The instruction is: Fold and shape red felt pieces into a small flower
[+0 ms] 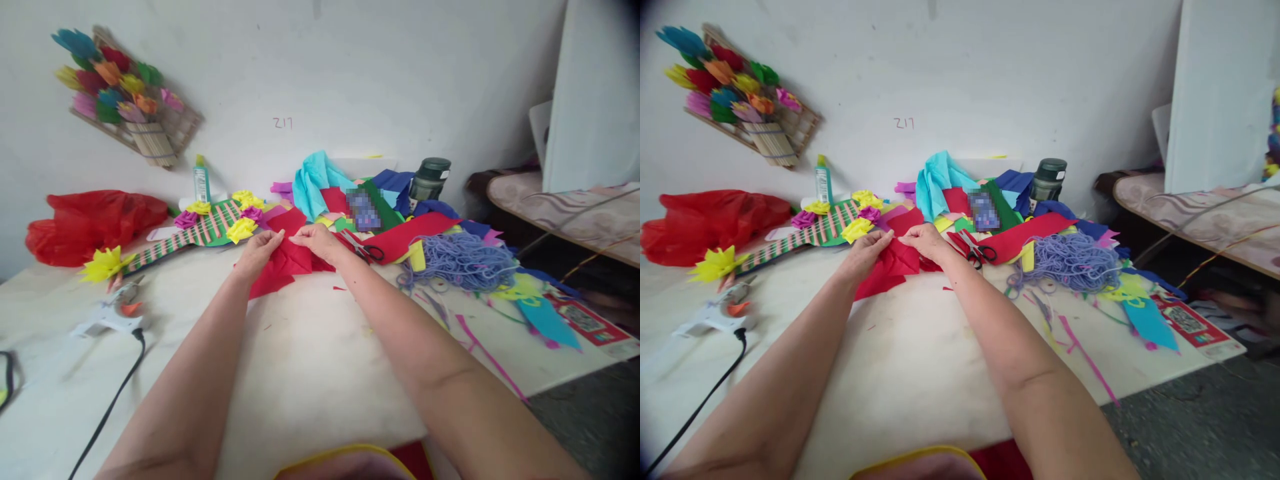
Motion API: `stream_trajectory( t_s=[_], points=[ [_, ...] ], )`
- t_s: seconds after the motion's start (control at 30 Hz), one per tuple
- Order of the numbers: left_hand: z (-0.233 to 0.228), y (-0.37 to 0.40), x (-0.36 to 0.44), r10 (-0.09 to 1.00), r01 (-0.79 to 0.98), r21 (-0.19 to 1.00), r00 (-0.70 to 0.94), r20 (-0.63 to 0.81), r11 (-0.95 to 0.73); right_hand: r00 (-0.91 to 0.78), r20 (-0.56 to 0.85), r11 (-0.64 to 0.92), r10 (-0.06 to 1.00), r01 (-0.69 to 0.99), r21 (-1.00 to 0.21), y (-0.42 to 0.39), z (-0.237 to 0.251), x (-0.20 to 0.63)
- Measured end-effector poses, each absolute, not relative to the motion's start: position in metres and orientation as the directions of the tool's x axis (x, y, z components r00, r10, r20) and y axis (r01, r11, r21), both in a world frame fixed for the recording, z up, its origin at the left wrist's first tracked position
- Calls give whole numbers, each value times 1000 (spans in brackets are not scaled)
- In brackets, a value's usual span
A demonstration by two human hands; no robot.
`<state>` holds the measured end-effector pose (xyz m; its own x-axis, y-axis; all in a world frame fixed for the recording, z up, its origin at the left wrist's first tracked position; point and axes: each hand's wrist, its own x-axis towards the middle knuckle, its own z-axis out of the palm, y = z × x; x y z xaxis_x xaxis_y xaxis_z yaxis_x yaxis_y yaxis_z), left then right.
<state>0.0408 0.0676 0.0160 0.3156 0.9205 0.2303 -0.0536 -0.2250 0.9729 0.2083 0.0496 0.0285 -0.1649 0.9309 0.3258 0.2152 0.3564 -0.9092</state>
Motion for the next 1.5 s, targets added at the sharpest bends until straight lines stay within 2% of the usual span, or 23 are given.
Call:
stream_trajectory(
  t_s=[0.13,0.27,0.4,0.5,0.6,0.77,0.93,1.2,1.4,1.5],
  points=[
    [16,68,41,932,-50,966,256,256,-252,-156,325,352,933,199,-915,47,29,207],
    [20,64,43,931,-39,962,247,270,-269,-174,261,293,950,193,-937,45,30,207],
    [20,63,44,923,-47,959,263,282,-280,-159,307,336,938,213,-917,47,29,208],
    [17,65,45,920,-75,968,302,250,-239,-149,337,364,930,232,-902,49,29,208],
    [13,68,46,929,-109,974,294,224,-200,-145,306,332,941,221,-917,49,28,209],
    [10,72,49,941,-127,963,215,262,-239,-117,230,248,966,170,-954,50,27,213],
    [7,74,48,924,-102,956,245,293,-276,-119,258,276,959,171,-946,53,25,214],
    [6,78,49,933,-77,938,102,345,-338,-142,146,144,979,-25,-989,54,21,213],
    [5,74,46,931,-130,940,149,332,-314,-84,260,266,962,80,-961,60,13,215],
    [2,76,44,937,-162,946,169,305,-279,-94,232,239,968,71,-968,61,13,214]
  ],
)
